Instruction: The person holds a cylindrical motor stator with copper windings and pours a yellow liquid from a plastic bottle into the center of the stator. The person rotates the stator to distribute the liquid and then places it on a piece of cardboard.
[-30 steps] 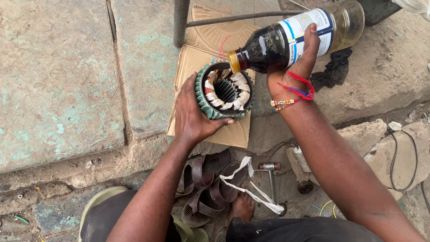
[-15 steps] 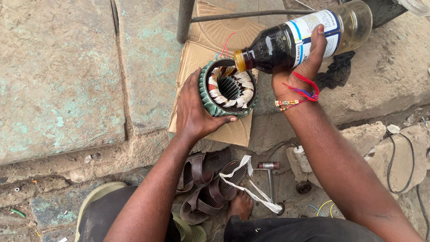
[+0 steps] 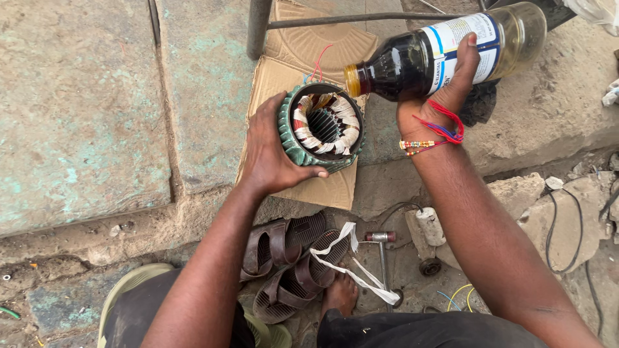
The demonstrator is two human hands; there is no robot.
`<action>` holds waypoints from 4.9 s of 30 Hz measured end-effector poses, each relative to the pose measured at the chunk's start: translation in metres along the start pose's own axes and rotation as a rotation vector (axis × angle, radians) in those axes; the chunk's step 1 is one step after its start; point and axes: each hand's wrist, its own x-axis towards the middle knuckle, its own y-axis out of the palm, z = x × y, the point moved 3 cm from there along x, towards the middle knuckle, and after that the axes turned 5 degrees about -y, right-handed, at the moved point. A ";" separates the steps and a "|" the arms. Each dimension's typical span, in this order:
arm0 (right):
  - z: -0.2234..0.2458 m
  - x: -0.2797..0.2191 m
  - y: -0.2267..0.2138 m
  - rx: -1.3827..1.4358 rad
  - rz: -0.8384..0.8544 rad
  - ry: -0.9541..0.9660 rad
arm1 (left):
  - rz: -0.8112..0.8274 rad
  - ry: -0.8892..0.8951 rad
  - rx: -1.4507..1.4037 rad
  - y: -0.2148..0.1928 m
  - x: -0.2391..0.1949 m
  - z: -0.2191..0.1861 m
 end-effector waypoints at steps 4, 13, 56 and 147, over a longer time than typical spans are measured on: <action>0.005 0.001 -0.006 -0.030 0.020 -0.027 | 0.030 0.014 -0.114 0.001 0.001 0.007; 0.011 0.003 -0.007 -0.011 0.026 -0.032 | 0.018 0.059 -0.084 -0.001 0.004 0.003; 0.058 0.027 -0.038 -0.050 0.184 -0.214 | -0.003 -0.044 0.134 0.023 0.032 -0.047; 0.029 0.014 -0.025 -0.193 0.083 -0.242 | 0.037 -0.107 0.229 0.025 0.052 -0.057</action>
